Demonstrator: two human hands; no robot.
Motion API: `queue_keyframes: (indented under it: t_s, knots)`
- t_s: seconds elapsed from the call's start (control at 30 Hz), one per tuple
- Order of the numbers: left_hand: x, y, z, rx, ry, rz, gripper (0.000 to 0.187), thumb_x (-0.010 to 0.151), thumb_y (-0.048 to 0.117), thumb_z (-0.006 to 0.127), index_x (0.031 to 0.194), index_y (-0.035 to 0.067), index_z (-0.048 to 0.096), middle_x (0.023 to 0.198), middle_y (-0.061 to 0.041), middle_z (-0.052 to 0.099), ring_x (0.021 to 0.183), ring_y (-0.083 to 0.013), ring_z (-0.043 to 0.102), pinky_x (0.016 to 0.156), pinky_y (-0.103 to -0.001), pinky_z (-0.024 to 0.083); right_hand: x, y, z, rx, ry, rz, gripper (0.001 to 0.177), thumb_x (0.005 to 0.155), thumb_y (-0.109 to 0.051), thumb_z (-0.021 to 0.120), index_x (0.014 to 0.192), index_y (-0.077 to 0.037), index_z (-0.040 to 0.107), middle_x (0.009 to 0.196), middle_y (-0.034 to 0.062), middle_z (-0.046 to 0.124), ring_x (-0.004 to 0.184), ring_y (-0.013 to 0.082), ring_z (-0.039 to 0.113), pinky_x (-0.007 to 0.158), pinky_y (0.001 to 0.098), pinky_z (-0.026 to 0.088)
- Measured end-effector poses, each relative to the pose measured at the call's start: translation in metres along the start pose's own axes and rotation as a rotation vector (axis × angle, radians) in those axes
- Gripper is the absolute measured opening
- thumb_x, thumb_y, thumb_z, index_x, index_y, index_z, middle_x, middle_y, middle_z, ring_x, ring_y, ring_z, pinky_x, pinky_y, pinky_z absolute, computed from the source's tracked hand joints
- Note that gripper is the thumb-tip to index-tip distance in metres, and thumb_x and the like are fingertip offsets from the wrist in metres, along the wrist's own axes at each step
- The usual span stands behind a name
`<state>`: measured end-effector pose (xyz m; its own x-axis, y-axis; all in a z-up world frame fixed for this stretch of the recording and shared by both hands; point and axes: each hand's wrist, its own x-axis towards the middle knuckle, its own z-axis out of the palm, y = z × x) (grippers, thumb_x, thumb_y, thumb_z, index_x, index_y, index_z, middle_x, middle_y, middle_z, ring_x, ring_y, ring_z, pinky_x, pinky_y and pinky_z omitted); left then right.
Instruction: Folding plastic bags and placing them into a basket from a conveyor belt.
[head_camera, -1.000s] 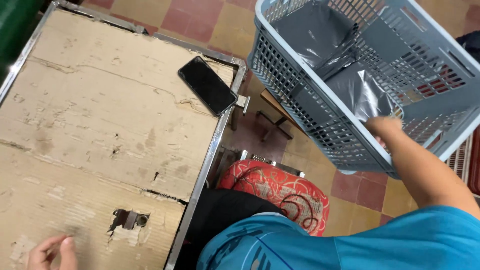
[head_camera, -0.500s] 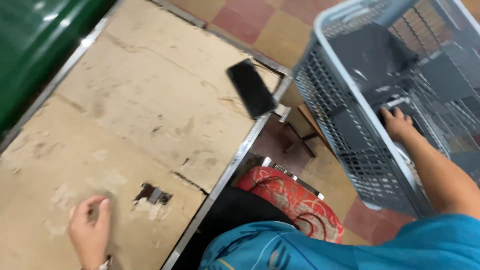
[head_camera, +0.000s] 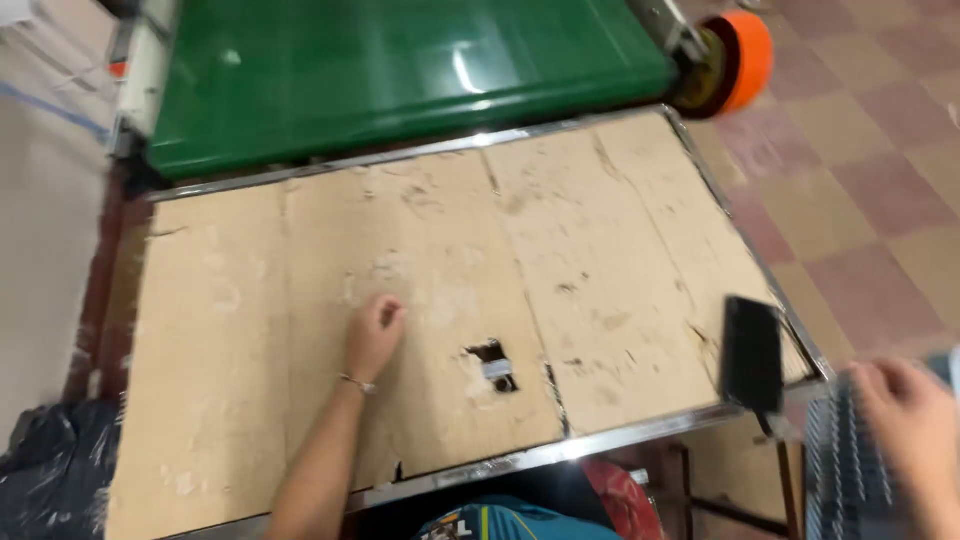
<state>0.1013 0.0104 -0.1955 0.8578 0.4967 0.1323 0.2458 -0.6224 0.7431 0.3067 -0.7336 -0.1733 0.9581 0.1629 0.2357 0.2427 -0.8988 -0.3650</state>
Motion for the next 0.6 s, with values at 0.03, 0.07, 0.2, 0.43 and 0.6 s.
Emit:
queue_keyframes:
  t_s: [0.03,0.07,0.2,0.43,0.6]
  knots:
    - [0.001,-0.003,0.006,-0.012,0.048,0.008,0.014,0.094,0.021,0.069,0.103,0.011,0.072,0.094,-0.012,0.074,0.096,-0.0354,0.071,0.086,-0.045,0.055,0.011,-0.074,0.016,0.053,0.076,-0.043,0.029,0.109,-0.035,0.075,0.127,-0.012,0.077,0.115,0.0133,0.076,0.112,0.0358,0.069,0.097,0.0468,0.056]
    - [0.003,-0.005,0.007,-0.012,0.081,0.005,0.014,0.094,0.021,0.069,0.103,0.011,0.072,0.094,-0.012,0.074,0.096,-0.0354,0.071,0.086,-0.045,0.055,0.041,-0.138,0.043,0.063,0.083,-0.072,0.029,0.109,-0.035,0.075,0.127,-0.012,0.077,0.115,0.0133,0.076,0.112,0.0358,0.069,0.097,0.0468,0.056]
    - [0.018,-0.012,0.008,-0.134,0.041,0.000,0.010,0.090,0.020,0.072,0.098,0.013,0.072,0.084,-0.010,0.075,0.082,-0.0301,0.071,0.073,-0.041,0.055,0.088,-0.346,0.129,0.613,-0.267,-0.159,0.018,0.093,-0.025,0.076,0.109,-0.017,0.077,0.102,0.0070,0.078,0.098,0.0263,0.074,0.082,0.0387,0.058]
    - [0.115,-0.108,0.038,-0.489,0.092,-0.145,0.014,0.091,0.017,0.073,0.104,0.013,0.070,0.084,-0.007,0.074,0.080,-0.0192,0.071,0.072,-0.033,0.056,0.173,-0.469,0.272,1.499,-0.357,0.134,0.035,0.098,-0.009,0.067,0.131,-0.004,0.058,0.114,0.0098,0.071,0.105,0.0239,0.071,0.087,0.0382,0.061]
    - [0.166,-0.071,-0.012,-0.781,0.285,-0.343,0.015,0.094,0.022,0.068,0.105,0.012,0.064,0.085,-0.004,0.068,0.081,-0.0142,0.068,0.069,-0.025,0.054,0.207,-0.505,0.286,1.732,-0.423,0.325,0.037,0.105,-0.015,0.057,0.138,-0.002,0.046,0.126,0.0129,0.066,0.124,0.0328,0.064,0.102,0.0486,0.055]
